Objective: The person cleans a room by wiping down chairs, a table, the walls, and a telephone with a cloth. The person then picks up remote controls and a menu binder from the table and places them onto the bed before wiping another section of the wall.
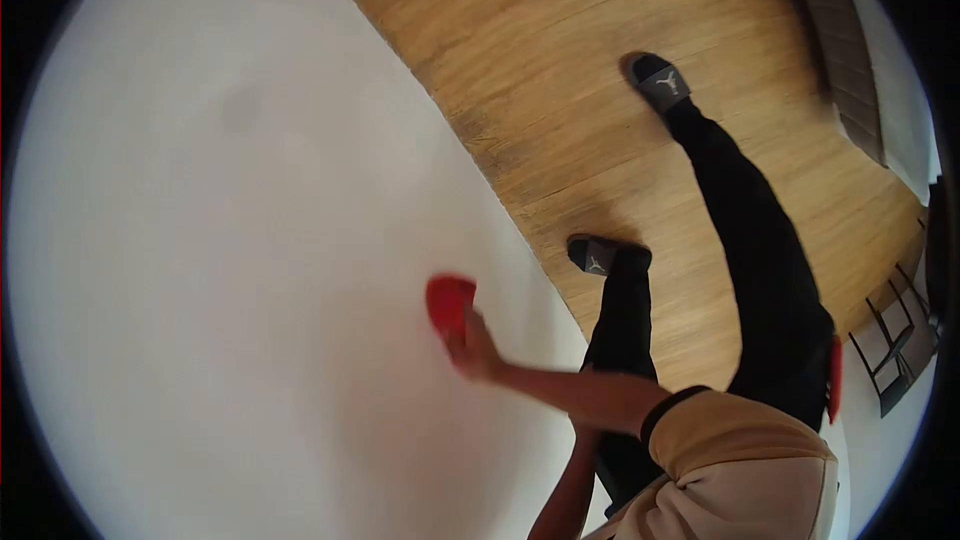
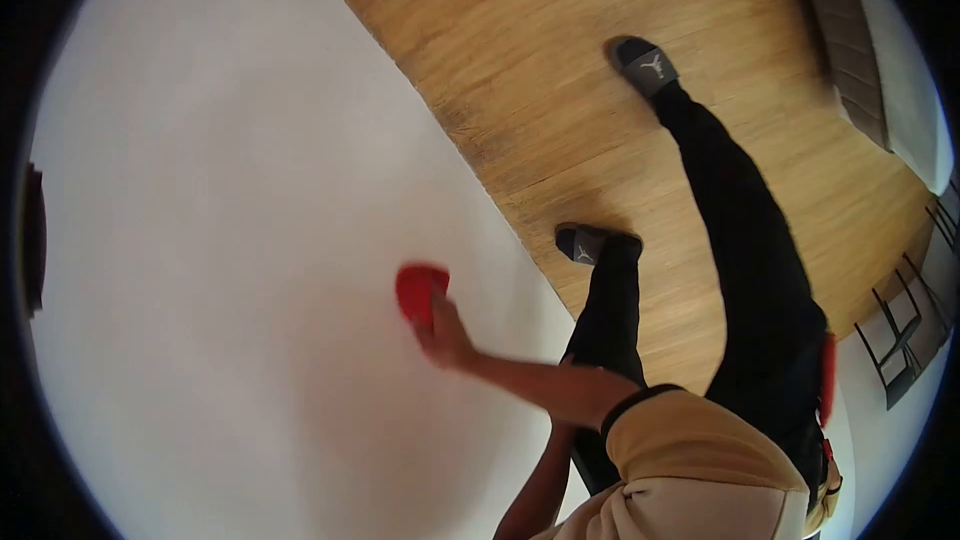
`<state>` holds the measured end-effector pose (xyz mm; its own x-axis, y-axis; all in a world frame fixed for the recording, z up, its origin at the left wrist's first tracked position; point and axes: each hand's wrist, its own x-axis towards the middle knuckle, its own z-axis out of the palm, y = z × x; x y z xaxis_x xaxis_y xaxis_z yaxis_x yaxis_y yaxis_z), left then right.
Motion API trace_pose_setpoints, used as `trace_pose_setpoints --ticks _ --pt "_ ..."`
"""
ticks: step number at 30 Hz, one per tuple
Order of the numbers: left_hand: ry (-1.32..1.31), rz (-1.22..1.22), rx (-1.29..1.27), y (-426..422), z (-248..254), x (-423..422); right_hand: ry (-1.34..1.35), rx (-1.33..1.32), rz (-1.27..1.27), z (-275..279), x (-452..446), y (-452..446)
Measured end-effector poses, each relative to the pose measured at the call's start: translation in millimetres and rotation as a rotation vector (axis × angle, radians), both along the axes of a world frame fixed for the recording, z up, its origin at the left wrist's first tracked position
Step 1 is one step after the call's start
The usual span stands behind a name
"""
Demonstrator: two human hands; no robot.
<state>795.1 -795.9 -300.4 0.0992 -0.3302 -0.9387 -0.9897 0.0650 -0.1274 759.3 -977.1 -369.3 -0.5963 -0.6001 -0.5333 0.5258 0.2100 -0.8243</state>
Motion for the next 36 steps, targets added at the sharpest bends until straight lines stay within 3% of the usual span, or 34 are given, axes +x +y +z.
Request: trace_pose_setpoints --ticks 1,2,3,4,6,9,11,13,15,16,17,21,23,24,25,27,29,31,32,33,35,36 --pt "-0.037 -0.012 0.024 -5 -10 10 0.004 0.055 -0.145 -37 -17 -20" --pt "-0.095 -0.02 0.044 -5 -16 20 0.025 0.103 -0.133 -91 -22 -40" --pt "-0.109 -0.013 0.044 -6 -16 20 -0.227 0.23 -0.048 -128 -54 -62" --pt "-0.125 -0.014 0.006 -8 -14 14 -0.202 0.346 0.025 -169 -87 -88" --pt "-0.152 -0.044 -0.036 -8 -16 9 -0.002 0.26 -0.137 -255 -97 -125" --pt "-0.203 -0.076 -0.038 -17 -15 -6 -0.147 0.182 -0.144 -248 -58 -63" --pt "-0.165 -0.099 -0.057 -22 -17 -8 -0.068 0.335 -0.179 -246 14 11" --pt "-0.183 -0.135 -0.058 -30 -18 -14 -0.592 0.489 0.074 -268 58 68" --pt "-0.146 -0.122 -0.079 -28 -27 -17 -0.083 0.597 -0.06 -279 21 4" --pt "-0.155 -0.133 -0.062 -32 -22 -20 -0.156 0.51 0.125 -299 -17 -30" --pt "-0.173 -0.144 -0.048 -39 -16 -19 -0.124 0.321 -0.07 -298 -60 -75" --pt "-0.224 -0.14 0.017 -48 -20 -15 -0.2 0.326 -0.066 -286 -50 -82" --pt "-0.208 -0.15 0.009 -49 -16 -14 0.252 0.337 0.001 -303 71 3" --pt "-0.196 -0.16 0.067 -48 -15 -5 0.33 0.569 0.392 -277 118 46" --pt "-0.177 -0.166 0.123 -53 -15 -11 0.534 0.675 0.382 -198 119 48" --pt "-0.202 -0.203 0.054 -57 -16 -35 0.186 0.5 0.162 -65 84 17" --pt "-0.266 -0.231 -0.023 -55 -13 -53 0.116 0.415 0.06 3 26 -36" --pt "-0.182 -0.136 -0.061 -44 -16 -42 0.136 0.399 0.013 -22 -31 -98" --pt "-0.083 -0.02 -0.095 -29 -18 -21 0.226 0.389 0.009 -75 -44 -134" --pt "-0.015 0.058 -0.115 -15 -20 -6 0.105 0.393 -0.007 -84 -82 -161" --pt "-0.025 0.096 -0.086 -13 -25 -15 -0.134 0.414 -0.052 -101 -163 -213" --pt "-0.079 0.077 -0.052 -20 -24 -34 -0.128 0.249 0.01 -63 -166 -224"
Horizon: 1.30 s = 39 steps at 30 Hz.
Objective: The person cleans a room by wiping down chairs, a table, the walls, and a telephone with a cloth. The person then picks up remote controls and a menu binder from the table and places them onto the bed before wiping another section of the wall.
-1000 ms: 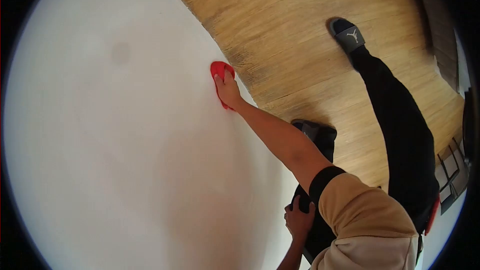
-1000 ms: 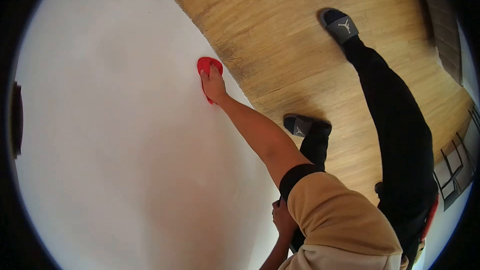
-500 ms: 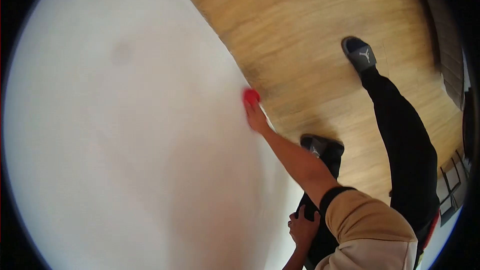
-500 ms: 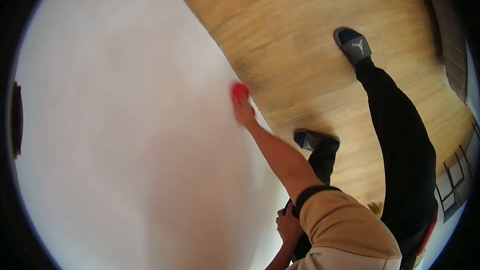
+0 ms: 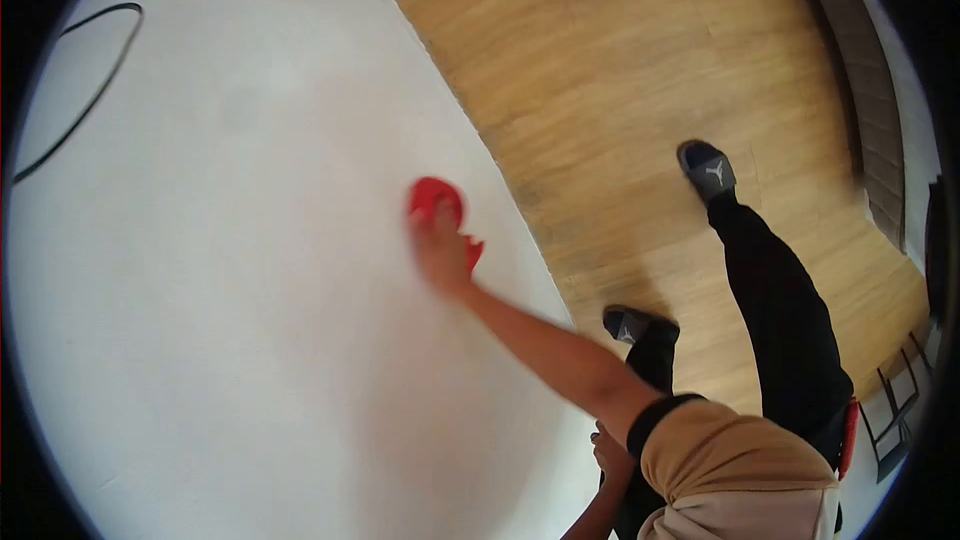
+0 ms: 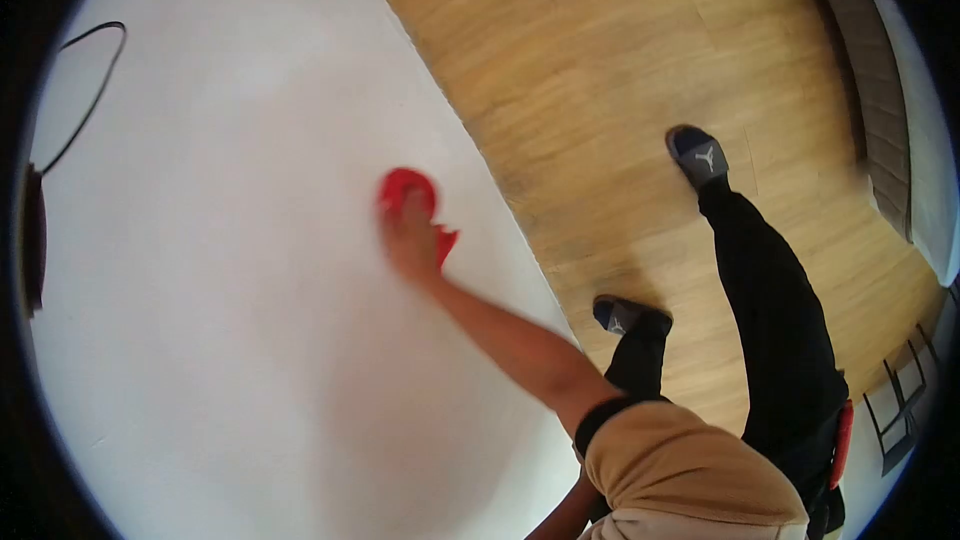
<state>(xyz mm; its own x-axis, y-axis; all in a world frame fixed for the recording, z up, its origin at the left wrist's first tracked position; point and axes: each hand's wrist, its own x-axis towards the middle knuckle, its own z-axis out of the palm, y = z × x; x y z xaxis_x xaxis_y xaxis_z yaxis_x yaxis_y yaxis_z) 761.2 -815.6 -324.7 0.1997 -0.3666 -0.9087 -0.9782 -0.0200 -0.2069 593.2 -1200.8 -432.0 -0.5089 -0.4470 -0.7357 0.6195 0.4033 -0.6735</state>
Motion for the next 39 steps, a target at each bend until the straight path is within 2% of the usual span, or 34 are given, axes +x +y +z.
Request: trace_pose_setpoints --ticks 1,2,3,4,5,6,7,8,9,10,12,13,16,17,18,19,20,21,22,23,24,25,26,27,28,31,34,35,37,38,39 --pt "-0.052 -0.017 0.039 -6 1 -18 0.2 -0.03 0.053 69 9 -5" --pt "-0.137 -0.144 0.057 -17 5 -52 0.336 -0.2 0.083 126 24 0" --pt "-0.233 -0.269 0.081 -27 12 -73 0.425 -0.495 0.134 176 38 14" --pt "-0.228 -0.232 0.153 -36 5 -73 0.434 -0.803 0.209 221 39 32" --pt "-0.231 -0.228 0.138 -33 -9 -60 0.372 -1.14 0.313 254 38 45" --pt "-0.148 -0.327 0.177 -21 -23 -37 0.182 -1.434 0.436 274 29 52" --pt "0.012 -0.488 0.225 -34 4 -65 -0.157 -1.628 0.61 282 14 51" --pt "0.18 -0.673 0.25 -51 34 -99 -0.631 -1.638 0.837 281 2 36" --pt "0.342 -0.853 0.245 -68 65 -133 0.351 -1.465 0.433 243 16 7" --pt "0.205 -0.593 0.187 -67 64 -130 0.333 -1.155 0.309 209 -31 -35" --pt "-0.069 -0.055 0.063 -62 61 -126 0.514 -0.759 0.085 154 -111 -91" --pt "-0.013 -0.05 0.012 -69 73 -138 0.553 -0.556 -0.009 130 -153 -118" --pt "0.175 -0.151 -0.075 -99 96 -172 0.397 -0.526 0.256 128 -160 -93" --pt "0.212 -0.352 0.018 -108 84 -172 0.306 -0.535 0.35 136 -143 -59" --pt "0.206 -0.342 0.015 -112 78 -176 0.439 -0.536 0.407 136 -110 -21" --pt "0.364 -0.252 -0.048 -117 66 -186 0.635 -0.554 0.442 130 -75 21" --pt "0.371 -0.267 -0.077 -129 65 -213 0.458 -0.545 0.596 130 -46 63" --pt "0.378 -0.283 -0.107 -141 64 -241 0.224 -0.622 0.539 139 -46 82" --pt "0.237 -0.395 -0.105 -154 72 -283 0.326 -0.614 0.619 131 -50 70" --pt "0.232 -0.39 -0.097 -152 62 -276 0.421 -0.605 0.694 119 -55 50" --pt "0.429 -0.287 -0.195 -147 41 -263 0.476 -0.584 0.684 134 -106 7" --pt "0.534 -0.227 -0.252 -153 26 -262 0.731 -0.631 0.573 134 -143 -47" --pt "0.641 -0.172 -0.303 -161 11 -262 0.636 -0.65 0.505 145 -187 -102" --pt "0.55 -0.207 -0.252 -170 9 -267 0.588 -0.662 0.519 150 -223 -144" --pt "0.449 -0.249 -0.194 -185 13 -270 0.553 -0.672 0.372 147 -227 -160" --pt "0.187 -0.386 -0.019 -232 27 -301 0.624 -0.479 0.402 121 -137 -79" --pt "0.115 -0.43 0.088 -273 26 -325 0.142 -0.515 0.4 146 -95 4" --pt "0.106 -0.428 0.14 -275 30 -325 0.134 -0.5 0.398 151 -110 -10" --pt "0.111 -0.429 0.114 -257 15 -299 0.38 -0.459 0.564 131 -151 -74" --pt "0.437 -0.275 -0.064 -230 -1 -263 0.391 -0.545 0.524 128 -192 -119" --pt "0.531 -0.265 -0.109 -224 -1 -255 0.396 -0.632 0.48 126 -218 -150"
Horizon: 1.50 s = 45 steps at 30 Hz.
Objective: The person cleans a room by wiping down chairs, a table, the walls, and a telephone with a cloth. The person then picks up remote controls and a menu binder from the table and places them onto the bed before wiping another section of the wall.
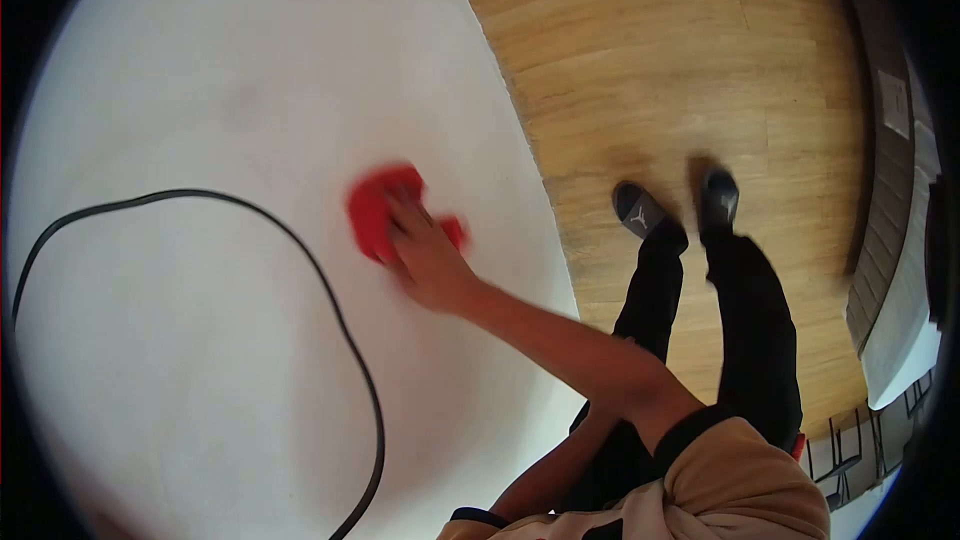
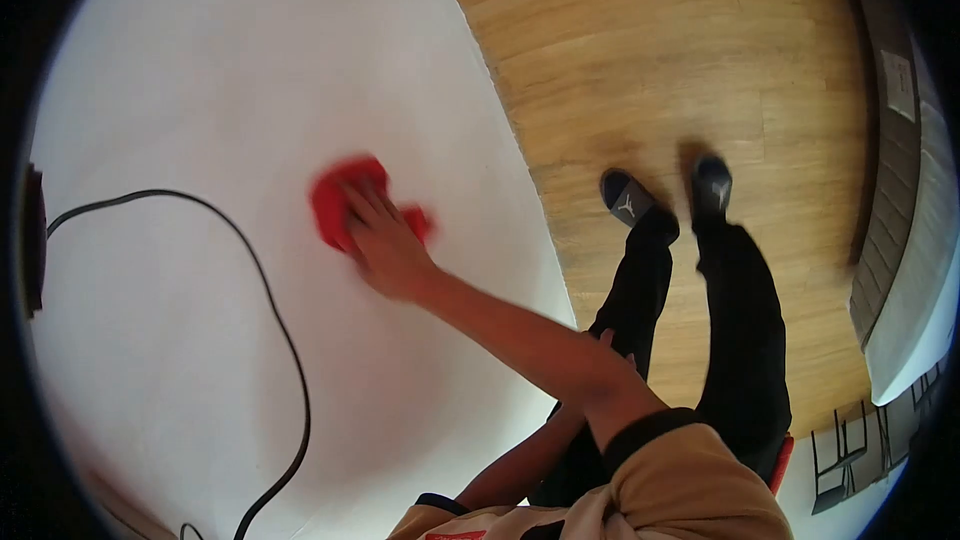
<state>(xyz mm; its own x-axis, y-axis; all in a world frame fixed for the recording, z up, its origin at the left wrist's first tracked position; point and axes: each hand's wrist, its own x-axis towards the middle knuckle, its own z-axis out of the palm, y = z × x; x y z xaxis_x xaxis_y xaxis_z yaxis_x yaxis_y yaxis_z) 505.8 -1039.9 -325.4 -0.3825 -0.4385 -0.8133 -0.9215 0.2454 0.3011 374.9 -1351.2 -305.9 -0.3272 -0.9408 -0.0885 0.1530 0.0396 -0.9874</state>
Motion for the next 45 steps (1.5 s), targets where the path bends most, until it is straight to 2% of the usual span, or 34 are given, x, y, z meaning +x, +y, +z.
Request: trace_pose_setpoints --ticks 1,2,3,4,8,10,11,13,14,16,17,19,21,22,24,26,28,30,31,32,33,35,36,38,39,40,42,44,45 --pt "0.099 0.008 -0.028 6 1 7 -0.014 0.014 -0.006 -2 7 -3" --pt "0.092 -0.001 -0.012 -10 15 -14 0.041 0.021 -0.094 -1 14 -2" --pt "-0.111 -0.127 0.043 -33 32 -45 0.11 0.028 -0.179 3 20 3" --pt "-0.31 -0.246 0.095 -44 37 -65 0.066 0.045 -0.099 4 47 32" --pt "-0.402 -0.178 0.163 -48 20 -53 -0.163 0.126 0.181 0 115 133" --pt "-0.096 -0.346 0.03 -44 14 -21 -0.145 0.277 0.083 -45 107 114" --pt "-0.102 -0.347 0.04 -51 14 -19 -0.553 0.675 0.139 -77 83 85" --pt "-0.403 -0.032 0.218 -63 13 -36 -0.632 0.796 -0.1 -193 70 53" --pt "-0.387 -0.036 0.22 -61 11 -45 -0.594 0.776 -0.193 -258 61 44" --pt "-0.493 0.027 0.2 -69 12 -45 -0.468 0.786 -0.3 -334 65 28" --pt "-0.485 -0.037 0.147 -69 12 -43 -0.483 0.786 -0.295 -329 75 34" --pt "-0.522 -0.028 0.163 -77 17 -47 -0.818 0.58 -0.365 -286 115 74" --pt "-0.532 -0.02 0.182 -89 12 -52 -0.821 0.807 -0.285 -246 138 99" --pt "-0.534 -0.017 0.186 -88 14 -51 -0.865 0.849 -0.333 -248 152 102" --pt "-0.485 0.013 0.15 -89 10 -48 -0.837 0.818 -0.44 -263 95 59" --pt "-0.515 0.046 0.151 -89 15 -53 -0.847 0.778 -0.474 -308 50 8" --pt "-0.493 0.053 0.141 -85 15 -53 -0.752 0.826 -0.532 -318 62 5" --pt "-0.504 0.005 0.182 -89 12 -58 -0.769 0.756 -0.529 -294 123 53" --pt "-0.517 -0.014 0.173 -87 12 -53 -0.842 0.784 -0.481 -255 152 90" --pt "-0.531 -0.033 0.163 -86 12 -49 -0.915 0.81 -0.432 -232 167 116" --pt "-0.481 -0.041 0.123 -88 10 -49 -0.91 0.805 -0.43 -233 157 117" --pt "-0.475 -0.033 0.109 -97 11 -62 -0.847 1.024 -0.327 -243 136 108" --pt "-0.48 -0.025 0.099 -103 14 -68 -0.83 0.996 -0.285 -300 133 91" --pt "-0.543 -0.043 0.118 -107 13 -73 -0.705 0.945 -0.475 -309 49 15" --pt "-0.519 -0.036 0.096 -107 12 -70 -0.362 0.897 -0.462 -377 63 -32" --pt "-0.503 -0.028 0.09 -108 13 -67 -0.475 0.772 -0.541 -329 2 -72" --pt "-0.539 0.004 0.117 -113 16 -72 -0.435 0.44 -0.535 -262 -23 -133" --pt "-0.508 0.045 0.13 -124 19 -79 -0.03 -0.023 -0.627 -123 -34 -149" --pt "-0.413 0.06 0.093 -127 22 -80 -0.021 -0.027 -0.624 -133 -36 -151"
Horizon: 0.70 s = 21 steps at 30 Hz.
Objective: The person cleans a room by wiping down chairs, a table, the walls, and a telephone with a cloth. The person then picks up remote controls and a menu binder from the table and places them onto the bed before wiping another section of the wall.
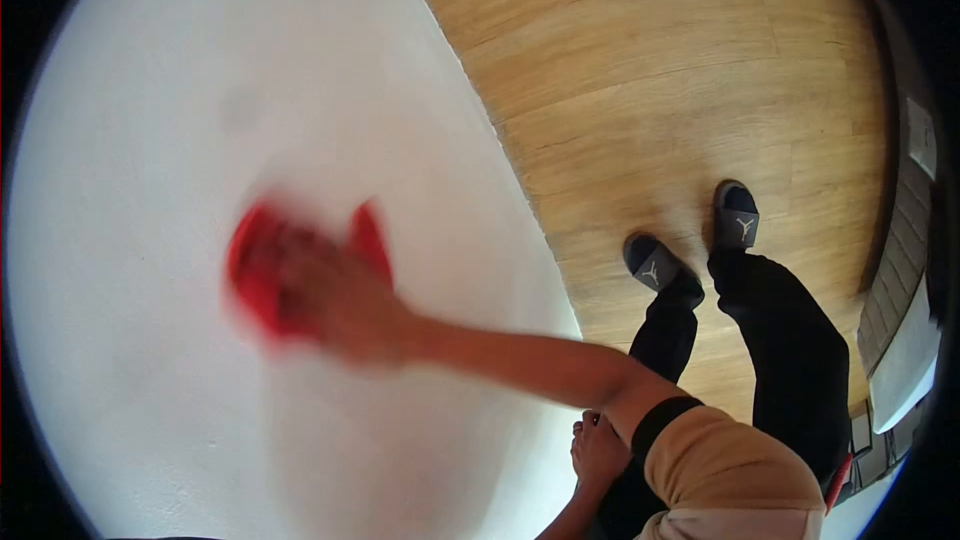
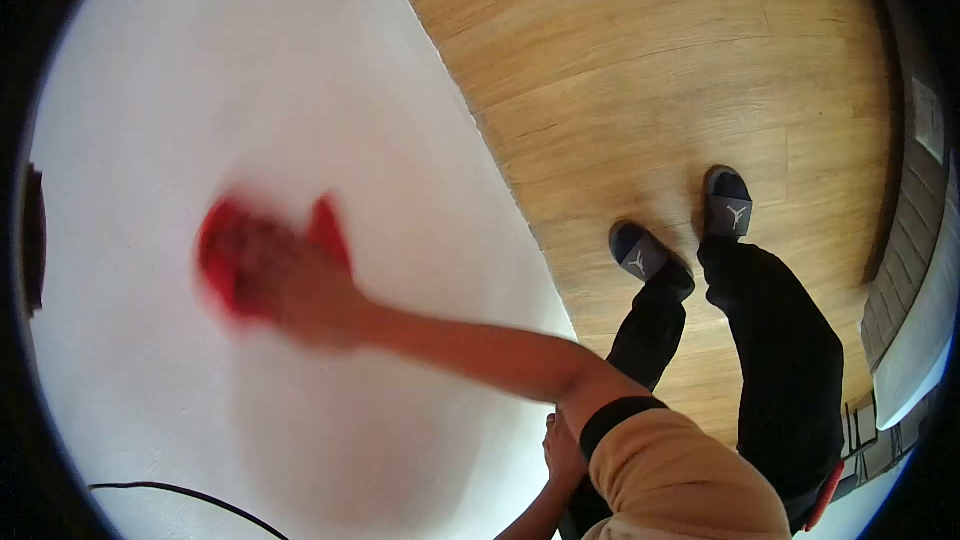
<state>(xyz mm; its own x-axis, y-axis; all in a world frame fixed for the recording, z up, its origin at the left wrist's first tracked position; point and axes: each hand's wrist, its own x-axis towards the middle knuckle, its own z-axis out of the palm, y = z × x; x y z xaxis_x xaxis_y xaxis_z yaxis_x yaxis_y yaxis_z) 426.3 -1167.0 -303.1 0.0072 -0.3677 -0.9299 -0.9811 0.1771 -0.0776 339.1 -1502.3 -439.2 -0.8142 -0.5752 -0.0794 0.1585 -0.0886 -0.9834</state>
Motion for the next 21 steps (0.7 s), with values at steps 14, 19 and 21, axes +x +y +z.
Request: trace_pose_setpoints --ticks 14,19,21 --pt "-0.146 -0.092 0.113 -13 4 -50 -0.236 0.308 0.127 -82 55 86" --pt "-0.056 -0.183 0.001 5 0 -49 -0.518 0.468 0.253 -49 35 49" --pt "0.127 0.084 -0.06 31 -1 -6 -0.322 0.03 0.276 77 22 43"
